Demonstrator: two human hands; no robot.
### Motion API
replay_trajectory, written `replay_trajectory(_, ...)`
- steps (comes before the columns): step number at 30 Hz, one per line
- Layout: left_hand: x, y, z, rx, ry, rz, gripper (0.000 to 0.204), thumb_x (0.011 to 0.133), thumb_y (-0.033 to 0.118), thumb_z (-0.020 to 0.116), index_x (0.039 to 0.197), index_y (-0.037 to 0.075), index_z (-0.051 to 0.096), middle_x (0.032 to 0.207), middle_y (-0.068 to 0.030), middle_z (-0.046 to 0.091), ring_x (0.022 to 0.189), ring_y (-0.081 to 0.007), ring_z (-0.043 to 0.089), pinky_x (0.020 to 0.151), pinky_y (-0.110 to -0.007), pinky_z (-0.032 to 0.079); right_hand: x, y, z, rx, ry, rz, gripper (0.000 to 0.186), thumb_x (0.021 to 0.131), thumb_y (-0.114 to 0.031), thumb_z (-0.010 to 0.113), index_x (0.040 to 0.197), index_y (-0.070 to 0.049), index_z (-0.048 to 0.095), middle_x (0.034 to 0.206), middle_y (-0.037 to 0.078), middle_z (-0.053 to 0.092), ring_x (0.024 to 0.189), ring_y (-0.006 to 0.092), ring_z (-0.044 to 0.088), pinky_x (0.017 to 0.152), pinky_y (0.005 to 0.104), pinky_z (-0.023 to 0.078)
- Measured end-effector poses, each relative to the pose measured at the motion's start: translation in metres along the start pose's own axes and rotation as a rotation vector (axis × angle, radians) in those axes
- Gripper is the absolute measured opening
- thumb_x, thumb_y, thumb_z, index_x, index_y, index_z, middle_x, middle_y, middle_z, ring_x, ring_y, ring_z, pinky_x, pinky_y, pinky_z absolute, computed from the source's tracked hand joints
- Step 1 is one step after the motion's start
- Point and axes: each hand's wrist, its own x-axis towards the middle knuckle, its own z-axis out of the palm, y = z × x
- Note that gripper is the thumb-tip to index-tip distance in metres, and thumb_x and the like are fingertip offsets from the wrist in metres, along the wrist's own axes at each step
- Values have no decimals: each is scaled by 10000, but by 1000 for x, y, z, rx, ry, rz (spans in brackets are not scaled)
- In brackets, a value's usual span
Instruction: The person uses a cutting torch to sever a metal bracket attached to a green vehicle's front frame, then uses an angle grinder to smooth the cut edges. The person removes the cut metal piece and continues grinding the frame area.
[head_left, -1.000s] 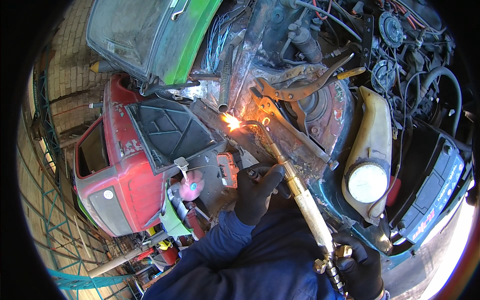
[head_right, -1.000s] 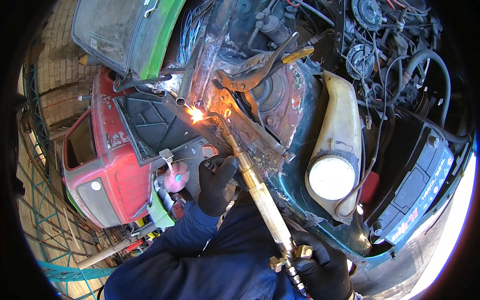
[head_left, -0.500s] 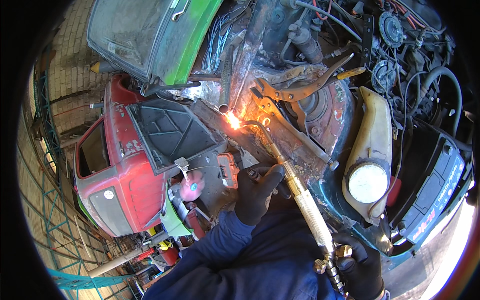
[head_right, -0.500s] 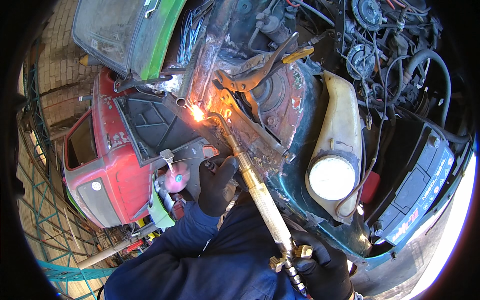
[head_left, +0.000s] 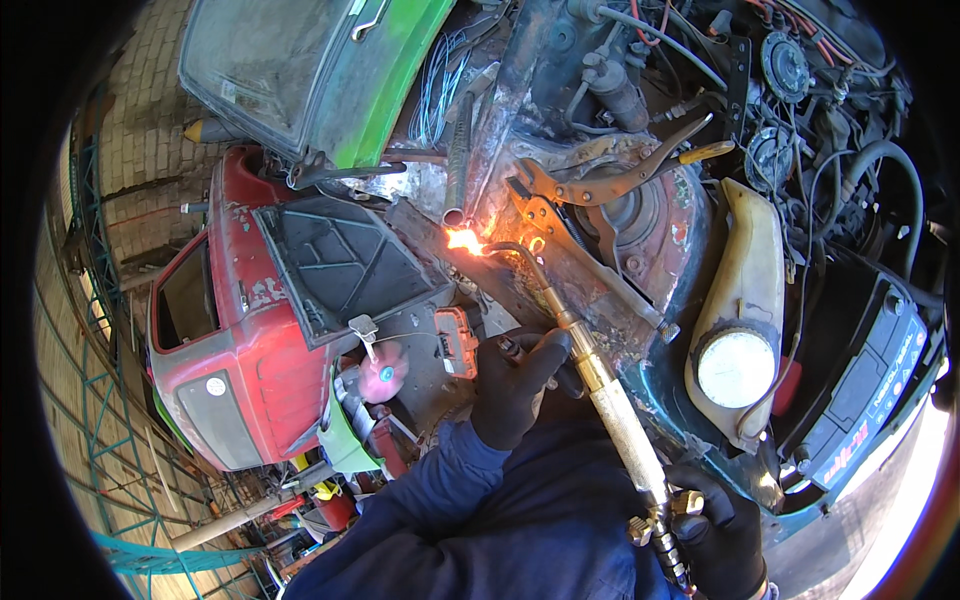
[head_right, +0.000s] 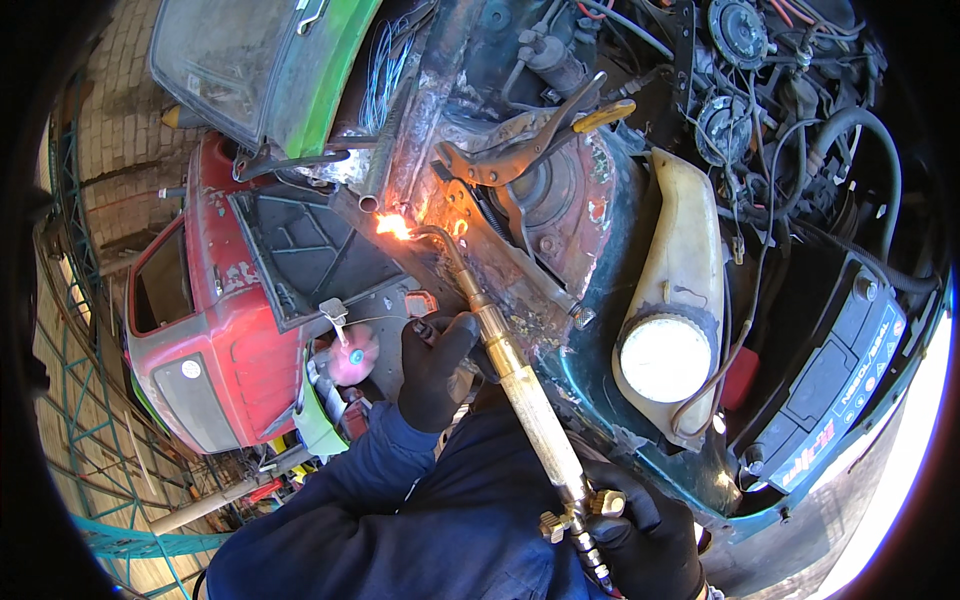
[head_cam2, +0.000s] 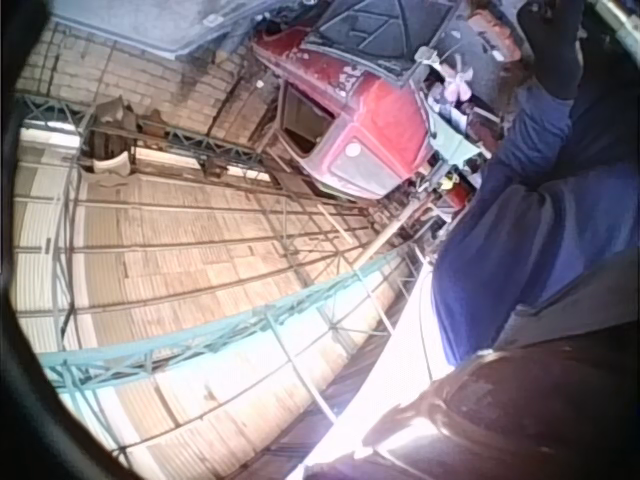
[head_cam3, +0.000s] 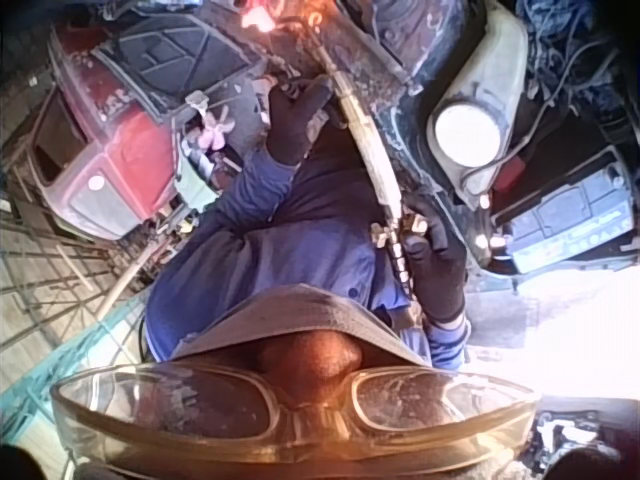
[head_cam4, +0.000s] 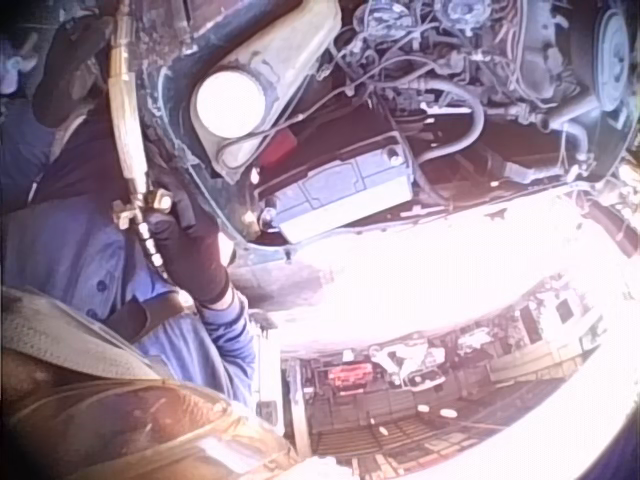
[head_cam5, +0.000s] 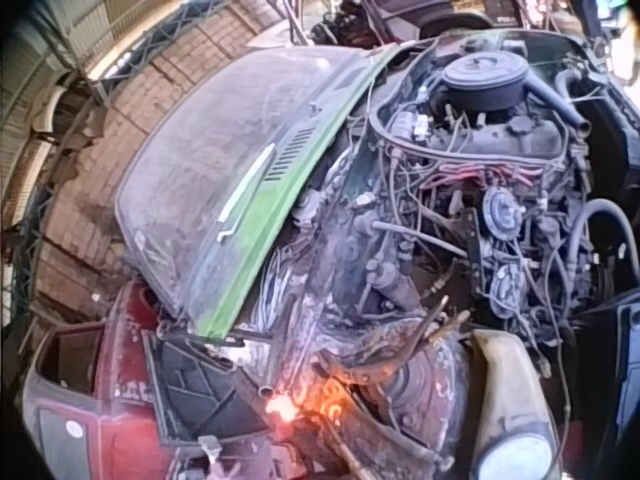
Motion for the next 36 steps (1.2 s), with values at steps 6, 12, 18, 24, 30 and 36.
replay_trajectory(6,-1,0,1,5,-1,-8,221,1083,163,726,1064,-51,779,838,-116,783,701,-177,757,634,-309,613,0,1,1,43,23,38,469,1127,-336,642,1420,29,668,1203,136,786,1085,221,734,995,376,570)
replay_trajectory(12,-1,0,1,25,8,2,221,1081,165,729,1073,-51,779,836,-122,781,697,-179,756,633,-318,614,0,5,1,50,37,34,468,1124,-334,648,1419,29,667,1206,127,776,1065,206,727,988,371,571)
replay_trajectory(18,-1,-1,0,67,12,25,229,1086,162,719,1078,-60,775,840,-131,785,689,-186,756,620,-319,608,-3,10,3,196,37,87,472,1118,-326,670,1412,43,670,1195,138,775,1033,187,735,947,345,587)
replay_trajectory(24,0,2,2,49,-8,-7,243,1094,155,697,1069,-74,773,838,-138,785,679,-190,751,618,-317,604,-6,16,5,242,64,188,388,1069,-83,702,1421,74,662,1186,119,780,1011,169,739,933,320,595)
replay_trajectory(30,-1,2,5,45,30,17,241,1088,153,699,1057,-72,779,842,-142,788,675,-194,750,619,-319,603,-9,18,3,248,41,202,386,1053,0,673,1429,87,653,1201,130,776,1034,185,750,946,328,600)
replay_trajectory(36,1,-1,0,32,36,-31,246,1085,169,706,1056,-63,781,837,-146,794,663,-200,753,607,-330,597,-7,21,0,291,5,191,403,1064,5,649,1455,97,623,1206,143,774,1042,206,759,962,352,608)
